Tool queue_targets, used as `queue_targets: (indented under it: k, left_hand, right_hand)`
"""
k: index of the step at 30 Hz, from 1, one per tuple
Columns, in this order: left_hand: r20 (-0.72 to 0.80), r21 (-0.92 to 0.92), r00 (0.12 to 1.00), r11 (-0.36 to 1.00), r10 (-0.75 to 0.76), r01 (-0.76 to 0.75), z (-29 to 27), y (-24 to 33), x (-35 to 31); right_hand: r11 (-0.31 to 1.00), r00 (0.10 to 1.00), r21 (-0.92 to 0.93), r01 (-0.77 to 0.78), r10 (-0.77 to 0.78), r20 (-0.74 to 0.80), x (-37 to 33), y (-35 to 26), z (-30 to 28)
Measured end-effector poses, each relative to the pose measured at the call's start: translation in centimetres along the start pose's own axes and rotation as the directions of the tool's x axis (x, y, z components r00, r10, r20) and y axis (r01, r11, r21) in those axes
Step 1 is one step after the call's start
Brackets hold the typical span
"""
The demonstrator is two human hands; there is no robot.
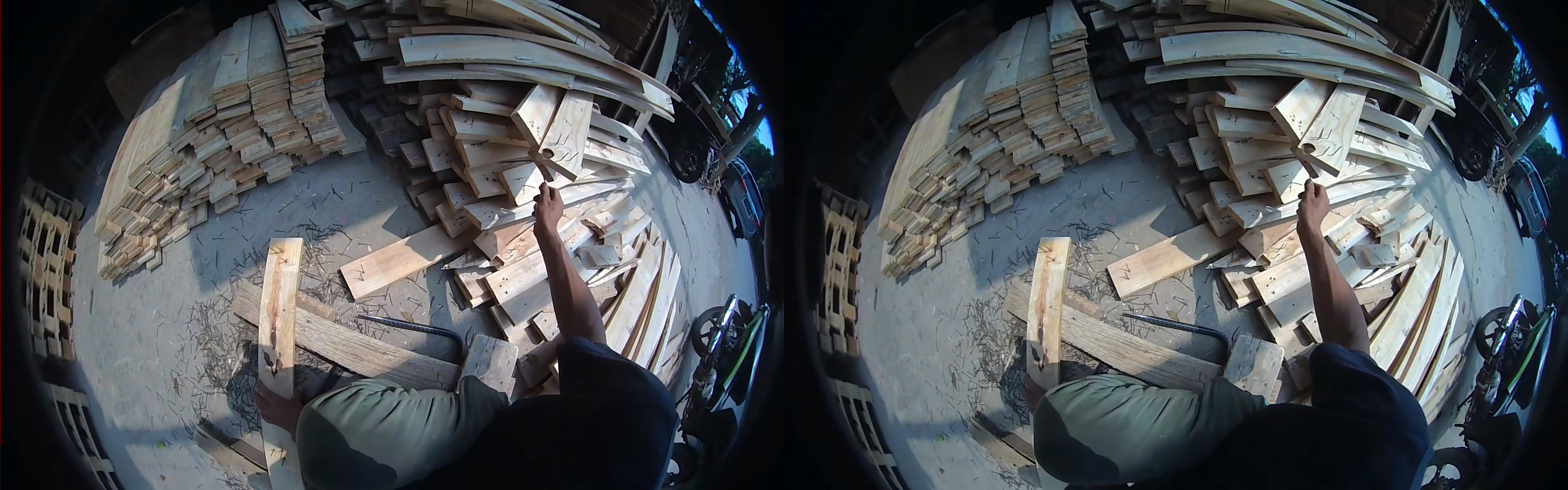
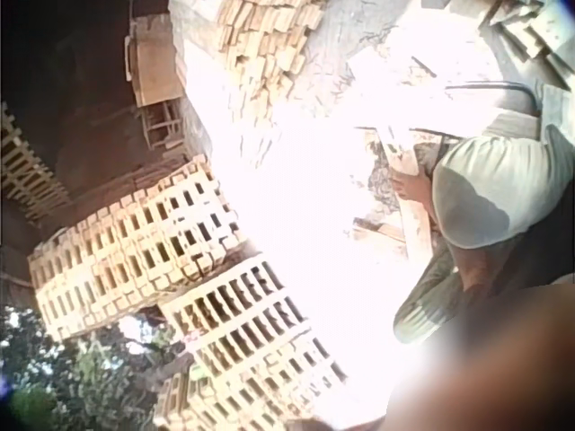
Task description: Use a crowbar to pry apart wooden boards from a pallet or stack.
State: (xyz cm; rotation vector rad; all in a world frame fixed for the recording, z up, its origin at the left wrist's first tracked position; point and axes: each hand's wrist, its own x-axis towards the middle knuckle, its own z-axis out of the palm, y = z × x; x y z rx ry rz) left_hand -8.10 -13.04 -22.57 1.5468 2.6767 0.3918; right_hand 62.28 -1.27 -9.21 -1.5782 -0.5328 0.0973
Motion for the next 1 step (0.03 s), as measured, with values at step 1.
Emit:
queue_targets:
  k: [1]
  left_hand:
    - [-0.008,0.045,0.997,0.996,-0.08,0.08,-1.4,-0.98,-0.44]
  right_hand:
    - [1.0,0.996,0.015,-0.026,0.025,0.086,-2.18,0.67,3.57]
